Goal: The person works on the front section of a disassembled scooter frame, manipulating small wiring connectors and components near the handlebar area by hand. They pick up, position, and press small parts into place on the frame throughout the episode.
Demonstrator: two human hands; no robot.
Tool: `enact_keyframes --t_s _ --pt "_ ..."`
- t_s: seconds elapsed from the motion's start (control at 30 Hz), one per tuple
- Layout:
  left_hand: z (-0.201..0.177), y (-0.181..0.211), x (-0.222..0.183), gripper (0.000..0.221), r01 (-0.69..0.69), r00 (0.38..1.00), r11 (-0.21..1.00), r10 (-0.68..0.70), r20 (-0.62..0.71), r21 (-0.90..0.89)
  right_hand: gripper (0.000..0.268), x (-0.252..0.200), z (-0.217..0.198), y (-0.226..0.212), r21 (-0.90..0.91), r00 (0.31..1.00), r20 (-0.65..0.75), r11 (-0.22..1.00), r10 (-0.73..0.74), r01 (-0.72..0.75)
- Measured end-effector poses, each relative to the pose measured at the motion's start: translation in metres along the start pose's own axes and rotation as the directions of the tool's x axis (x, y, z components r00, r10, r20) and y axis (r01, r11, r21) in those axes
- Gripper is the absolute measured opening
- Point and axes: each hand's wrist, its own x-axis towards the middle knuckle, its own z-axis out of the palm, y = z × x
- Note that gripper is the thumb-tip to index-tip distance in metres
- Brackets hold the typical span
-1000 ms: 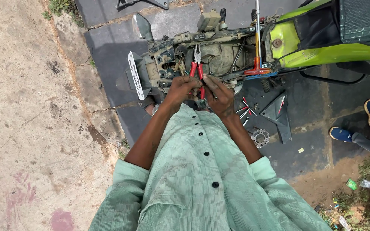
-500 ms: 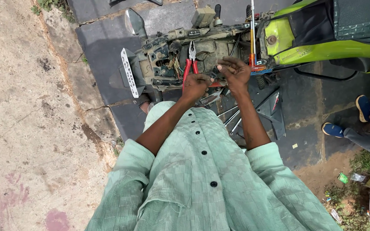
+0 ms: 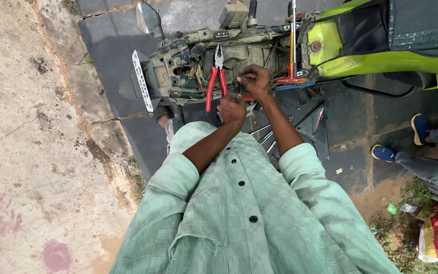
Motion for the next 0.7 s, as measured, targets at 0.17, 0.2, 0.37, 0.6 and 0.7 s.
enact_keyframes --t_s 0.17,0.2,0.37,0.6,0.7 --pt "0.028 0.0 0.001 0.02 0.078 0.983 0.992 -0.06 -0.171 0.102 0.018 0.003 0.007 0.014 0.032 1.0 -0.007 0.999 0.004 -0.004" --pt "0.024 0.017 -0.006 0.024 0.21 0.966 0.976 -0.198 -0.165 0.06 0.018 0.004 0.008 0.018 0.061 1.0 -0.016 0.998 0.009 -0.008" --pt "0.032 0.006 -0.008 0.032 0.053 0.968 0.986 -0.011 -0.251 0.161 0.019 0.008 0.01 0.028 0.169 0.999 -0.012 0.985 0.045 -0.042" --pt "0.046 0.016 -0.009 0.043 0.279 0.911 0.955 -0.229 -0.343 0.104 0.023 0.009 0.005 0.032 0.267 0.995 0.021 0.958 0.101 -0.103" --pt "0.062 -0.004 0.004 0.049 0.311 0.869 0.942 -0.226 -0.44 0.131 0.023 0.006 0.007 0.024 0.25 0.994 -0.004 0.963 0.107 -0.102"
